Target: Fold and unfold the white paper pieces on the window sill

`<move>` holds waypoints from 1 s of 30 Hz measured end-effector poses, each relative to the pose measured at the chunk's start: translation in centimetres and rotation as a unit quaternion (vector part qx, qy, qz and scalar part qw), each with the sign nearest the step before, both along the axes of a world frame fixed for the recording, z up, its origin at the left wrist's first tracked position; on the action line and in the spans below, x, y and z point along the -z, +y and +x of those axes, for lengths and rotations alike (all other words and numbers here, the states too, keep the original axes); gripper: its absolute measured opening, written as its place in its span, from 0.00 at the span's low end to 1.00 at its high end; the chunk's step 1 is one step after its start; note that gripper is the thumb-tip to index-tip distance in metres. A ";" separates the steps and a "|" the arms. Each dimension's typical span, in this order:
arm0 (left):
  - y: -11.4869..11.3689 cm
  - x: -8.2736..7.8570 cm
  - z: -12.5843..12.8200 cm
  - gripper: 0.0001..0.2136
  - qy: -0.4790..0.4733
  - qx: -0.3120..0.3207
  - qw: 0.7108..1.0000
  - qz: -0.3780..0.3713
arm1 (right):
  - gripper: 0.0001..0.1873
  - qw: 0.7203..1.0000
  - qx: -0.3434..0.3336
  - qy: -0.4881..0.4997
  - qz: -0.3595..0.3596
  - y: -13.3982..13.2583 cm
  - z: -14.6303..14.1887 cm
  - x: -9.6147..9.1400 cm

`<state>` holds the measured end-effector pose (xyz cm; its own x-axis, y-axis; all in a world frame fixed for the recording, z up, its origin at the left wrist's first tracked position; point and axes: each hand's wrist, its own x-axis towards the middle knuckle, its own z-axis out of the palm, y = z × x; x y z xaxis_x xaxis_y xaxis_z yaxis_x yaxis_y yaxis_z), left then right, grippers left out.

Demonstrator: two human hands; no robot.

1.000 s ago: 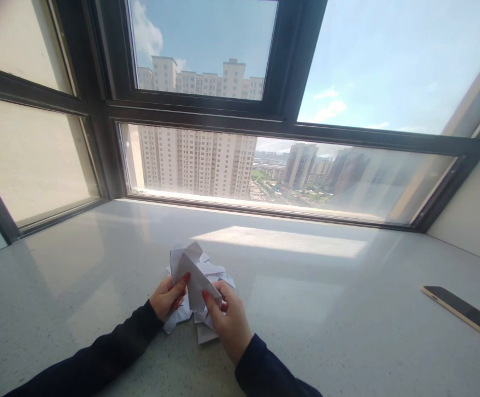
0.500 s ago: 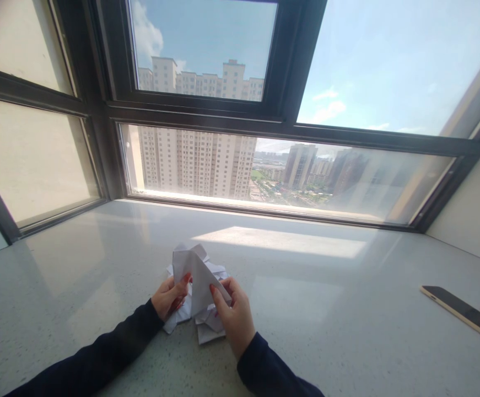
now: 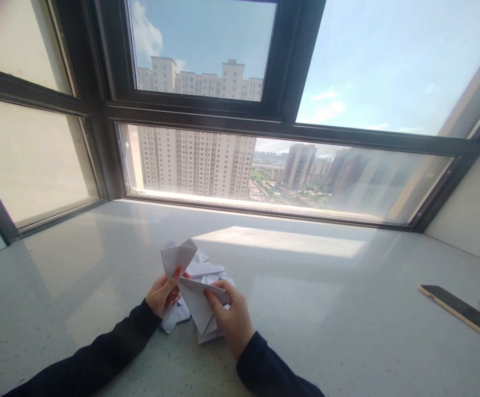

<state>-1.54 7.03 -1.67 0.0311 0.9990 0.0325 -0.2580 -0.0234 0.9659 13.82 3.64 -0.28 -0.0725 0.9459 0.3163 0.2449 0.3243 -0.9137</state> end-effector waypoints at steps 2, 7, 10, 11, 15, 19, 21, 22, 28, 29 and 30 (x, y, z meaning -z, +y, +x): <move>0.0 0.0 -0.1 0.25 -0.001 0.002 1.000 0.007 | 0.13 1.000 -0.004 -0.018 0.007 0.0 0.0 0.0; 0.1 0.1 0.0 0.24 0.027 0.000 0.999 0.017 | 0.12 0.998 -0.027 -0.055 0.014 -0.1 0.1 0.0; 0.2 0.2 -0.1 0.23 0.041 -0.017 0.998 0.037 | 0.11 0.997 -0.039 -0.071 0.017 -0.1 0.1 0.1; 0.2 0.2 -0.2 0.23 0.039 -0.022 0.998 0.043 | 0.11 0.996 -0.040 -0.078 0.021 -0.1 0.1 0.1; 0.4 0.1 -0.5 0.22 0.042 -0.026 0.996 0.071 | 0.11 0.994 -0.042 -0.091 0.040 0.0 0.1 0.3; 0.0 -0.1 -0.4 0.23 0.067 -0.012 0.994 0.089 | 0.10 0.996 -0.029 -0.080 0.036 0.0 0.1 0.3; -0.3 -0.2 -0.3 0.23 0.080 0.000 0.993 0.087 | 0.10 0.997 -0.013 -0.072 0.032 0.0 0.1 0.2; -0.4 -0.3 -0.3 0.23 0.085 0.007 0.993 0.084 | 0.09 0.997 -0.004 -0.070 0.031 0.0 0.1 0.2; -0.6 -0.5 0.0 0.24 0.095 0.021 0.994 0.059 | 0.10 0.996 0.019 -0.072 0.049 0.0 0.1 0.3; -0.6 -0.5 0.0 0.23 0.099 0.022 0.993 0.057 | 0.10 0.996 0.019 -0.071 0.050 0.1 0.1 0.3; -0.6 -0.5 0.0 0.23 0.102 0.023 0.993 0.056 | 0.10 0.996 0.020 -0.069 0.049 0.1 0.1 0.3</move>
